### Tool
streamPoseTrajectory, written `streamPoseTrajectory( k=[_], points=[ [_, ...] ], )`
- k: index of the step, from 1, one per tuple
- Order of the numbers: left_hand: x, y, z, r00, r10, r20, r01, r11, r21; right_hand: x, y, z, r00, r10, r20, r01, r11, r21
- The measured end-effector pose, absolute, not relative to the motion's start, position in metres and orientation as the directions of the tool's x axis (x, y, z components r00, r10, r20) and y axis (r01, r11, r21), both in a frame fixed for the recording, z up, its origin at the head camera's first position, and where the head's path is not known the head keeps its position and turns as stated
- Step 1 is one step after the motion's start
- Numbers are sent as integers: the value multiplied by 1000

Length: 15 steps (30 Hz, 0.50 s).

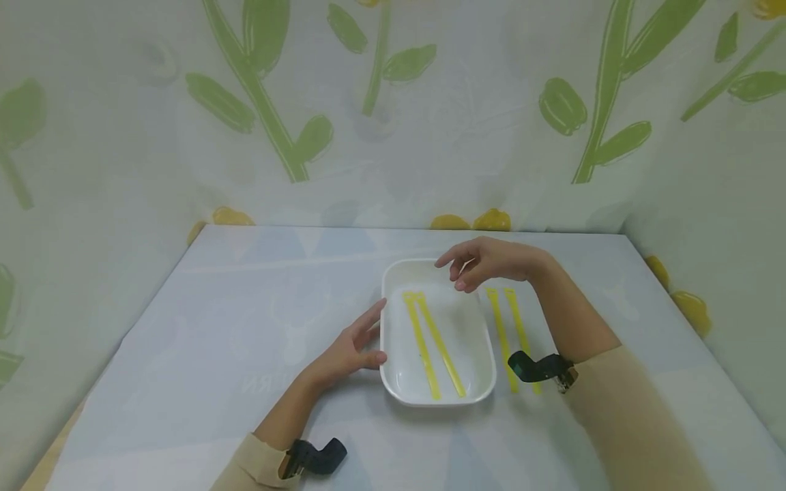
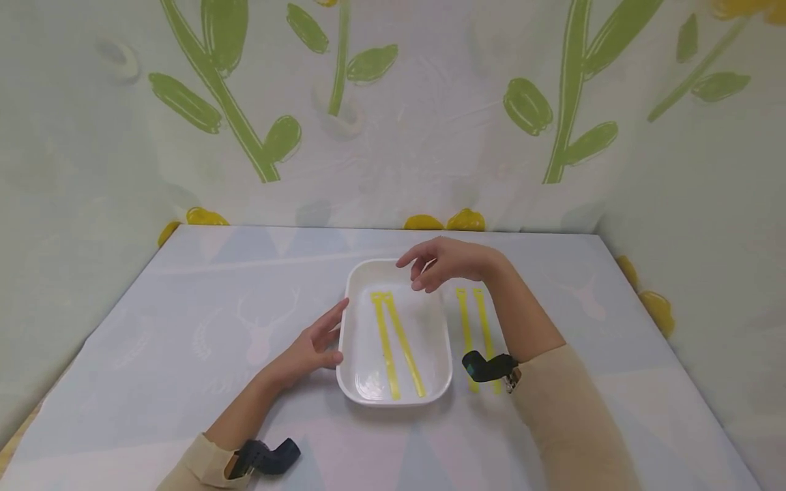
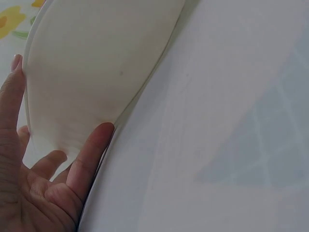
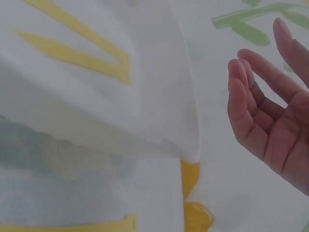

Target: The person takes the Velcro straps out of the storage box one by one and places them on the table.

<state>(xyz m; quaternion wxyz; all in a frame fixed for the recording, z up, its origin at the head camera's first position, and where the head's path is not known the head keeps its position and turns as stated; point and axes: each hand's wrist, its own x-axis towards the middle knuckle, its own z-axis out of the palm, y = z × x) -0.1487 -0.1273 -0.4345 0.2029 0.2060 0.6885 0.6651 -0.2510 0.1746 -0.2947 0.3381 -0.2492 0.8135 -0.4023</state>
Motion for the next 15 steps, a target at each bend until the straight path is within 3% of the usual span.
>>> streamPoseTrajectory(
  k=[11,15],
  points=[
    [-147,-127,-436,-829,558,-13,-2,20,1000,-264,124,-317,-586,-658,-473,-88,632,-770],
    [-147,-127,-436,-824,567,4,2,-4,1000,-263,112,-330,-594,-617,-515,-92,689,-719]
  ],
)
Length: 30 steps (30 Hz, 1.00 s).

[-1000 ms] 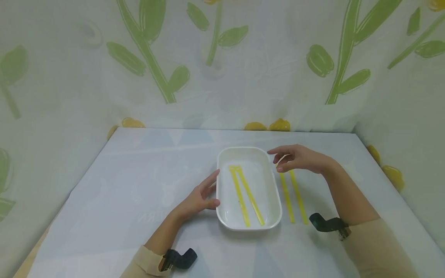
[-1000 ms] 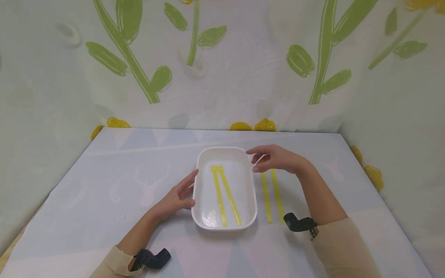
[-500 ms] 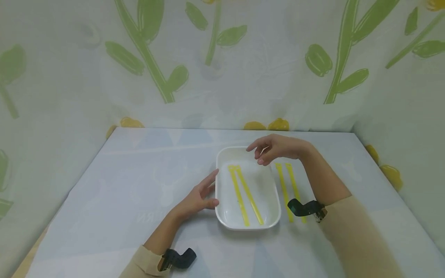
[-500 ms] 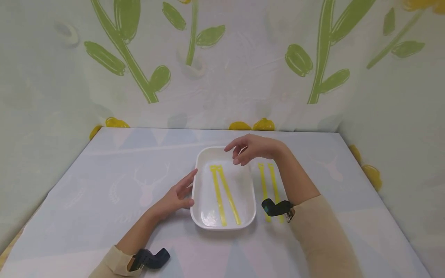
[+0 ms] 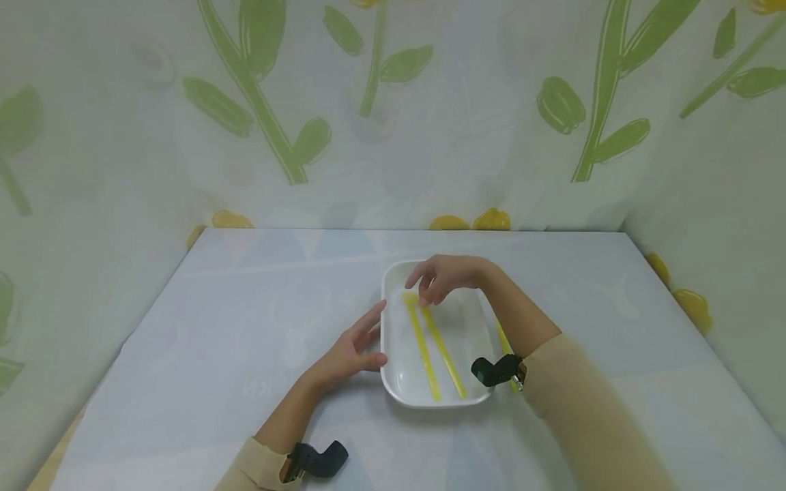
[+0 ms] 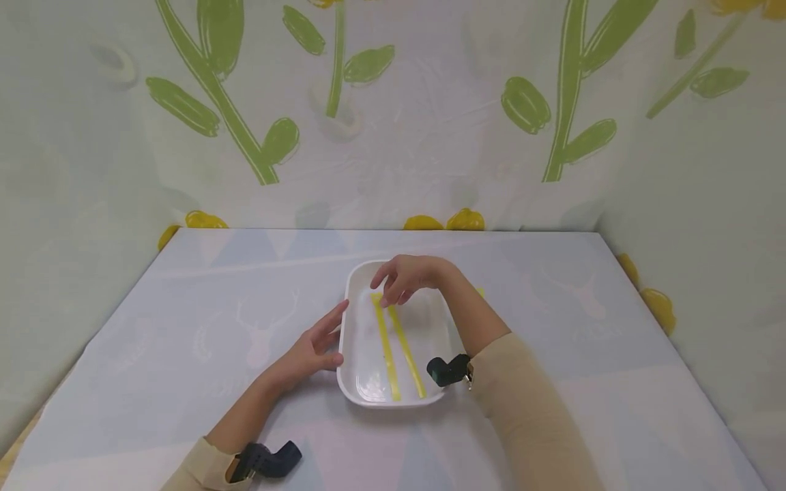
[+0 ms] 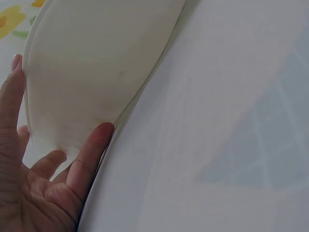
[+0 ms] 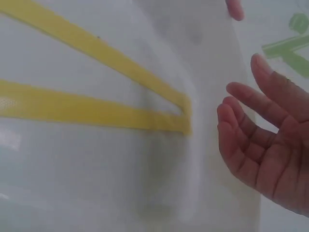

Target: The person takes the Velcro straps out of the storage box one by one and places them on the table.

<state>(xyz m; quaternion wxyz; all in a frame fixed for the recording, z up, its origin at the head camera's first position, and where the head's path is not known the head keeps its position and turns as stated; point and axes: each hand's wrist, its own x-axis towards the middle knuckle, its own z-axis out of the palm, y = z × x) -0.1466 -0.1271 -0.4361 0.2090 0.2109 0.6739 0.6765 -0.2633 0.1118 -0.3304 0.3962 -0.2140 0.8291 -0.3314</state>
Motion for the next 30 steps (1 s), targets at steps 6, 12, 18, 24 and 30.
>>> streamPoseTrajectory(
  k=[6,12,18,24,30],
  points=[
    [-147,-127,-437,-817,577,18,19,-5,1000,-266,105,-356,-687,-566,-456,-157,728,-667],
    [-145,-127,-437,-808,588,32,39,-2,999,-263,101,-374,-764,-544,-347,-291,770,-568],
    [-144,-128,-436,-810,586,25,21,-13,1000,-257,93,-383,-786,-541,-299,-309,763,-568],
    [-143,-129,-435,-817,577,4,17,17,1000,-253,80,-386,-822,-490,-290,-258,775,-577],
    [-143,-130,-436,-811,585,16,21,2,1000,-249,73,-387,-833,-482,-273,-228,748,-623]
  ],
)
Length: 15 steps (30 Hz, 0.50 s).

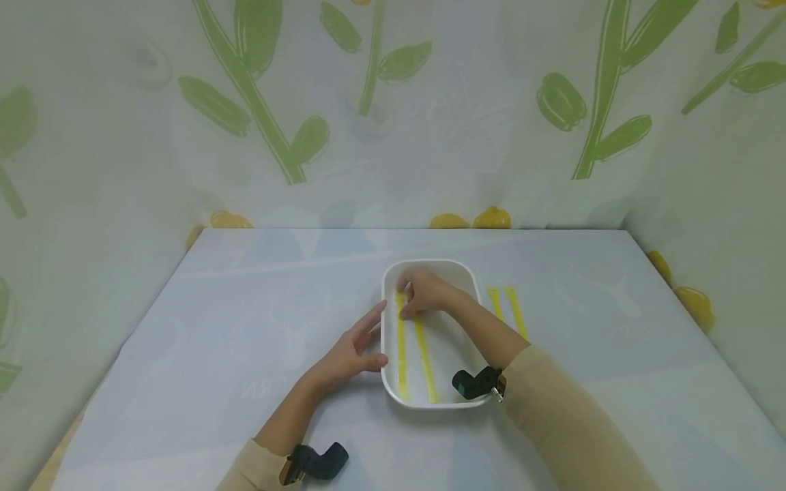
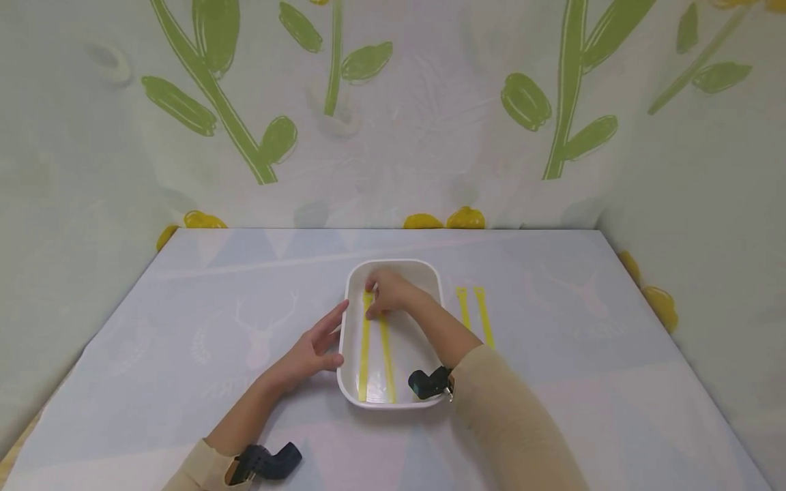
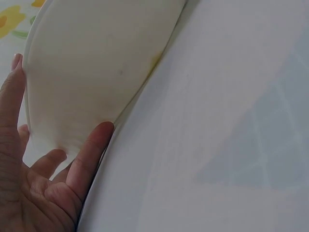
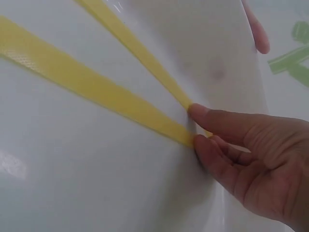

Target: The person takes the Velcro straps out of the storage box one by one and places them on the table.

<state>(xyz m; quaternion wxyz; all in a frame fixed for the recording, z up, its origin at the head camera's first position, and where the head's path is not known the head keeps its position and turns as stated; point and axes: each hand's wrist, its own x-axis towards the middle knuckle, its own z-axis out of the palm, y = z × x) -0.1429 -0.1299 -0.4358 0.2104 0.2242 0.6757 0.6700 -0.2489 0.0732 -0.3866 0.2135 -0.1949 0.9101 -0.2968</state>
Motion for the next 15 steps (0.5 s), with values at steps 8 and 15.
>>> streamPoseTrajectory(
  k=[8,15],
  points=[
    [-143,-130,-436,-812,584,13,26,15,1000,-248,71,-391,-847,-487,-212,-320,786,-529],
    [-143,-129,-436,-810,587,22,21,-8,1000,-246,68,-393,-839,-520,-157,-380,768,-516]
  ],
)
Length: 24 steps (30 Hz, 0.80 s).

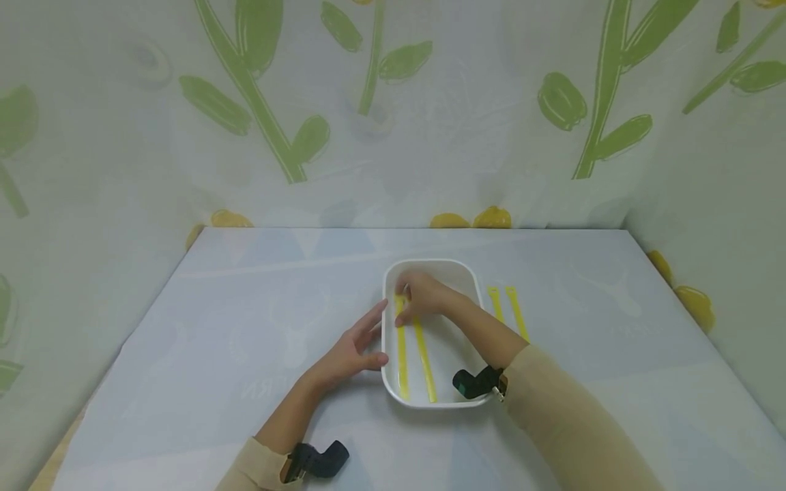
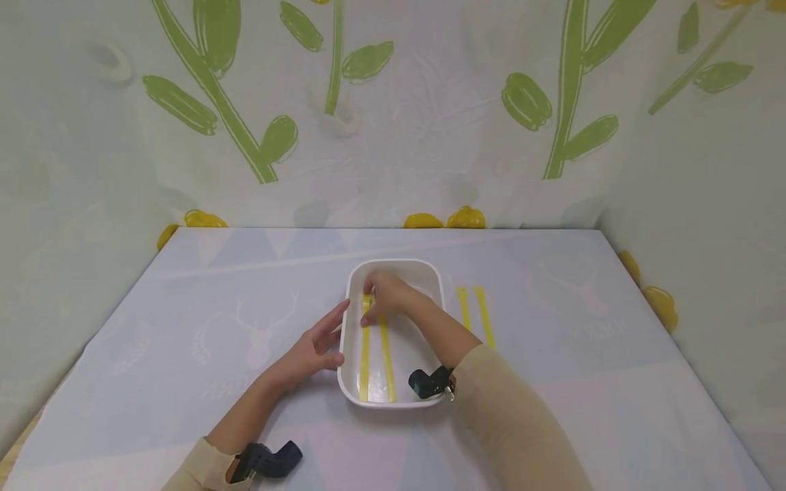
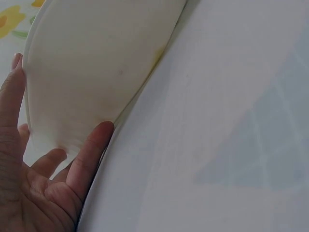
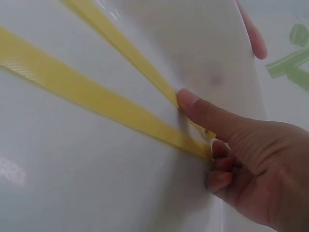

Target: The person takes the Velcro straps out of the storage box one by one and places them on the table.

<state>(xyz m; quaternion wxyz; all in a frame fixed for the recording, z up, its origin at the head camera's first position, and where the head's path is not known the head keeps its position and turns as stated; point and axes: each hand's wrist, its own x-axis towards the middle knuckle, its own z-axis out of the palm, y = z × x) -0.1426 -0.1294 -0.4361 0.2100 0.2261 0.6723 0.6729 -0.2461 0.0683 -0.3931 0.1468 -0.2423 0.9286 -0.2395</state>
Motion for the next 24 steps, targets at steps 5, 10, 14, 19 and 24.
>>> streamPoseTrajectory(
  k=[5,10,14,19,24],
  points=[
    [-142,-129,-437,-814,581,13,18,3,1000,-247,68,-393,-848,-503,-167,-339,757,-559],
    [-143,-130,-438,-813,582,12,12,-4,1000,-249,70,-393,-848,-503,-165,-304,717,-627],
    [-143,-130,-437,-814,581,10,19,9,1000,-252,73,-393,-838,-511,-190,-247,667,-703],
    [-143,-129,-435,-819,574,-6,19,37,999,-251,76,-389,-847,-478,-234,-125,606,-786],
    [-142,-129,-434,-821,570,-24,9,56,998,-248,78,-382,-844,-481,-237,-70,537,-841]
  ],
)
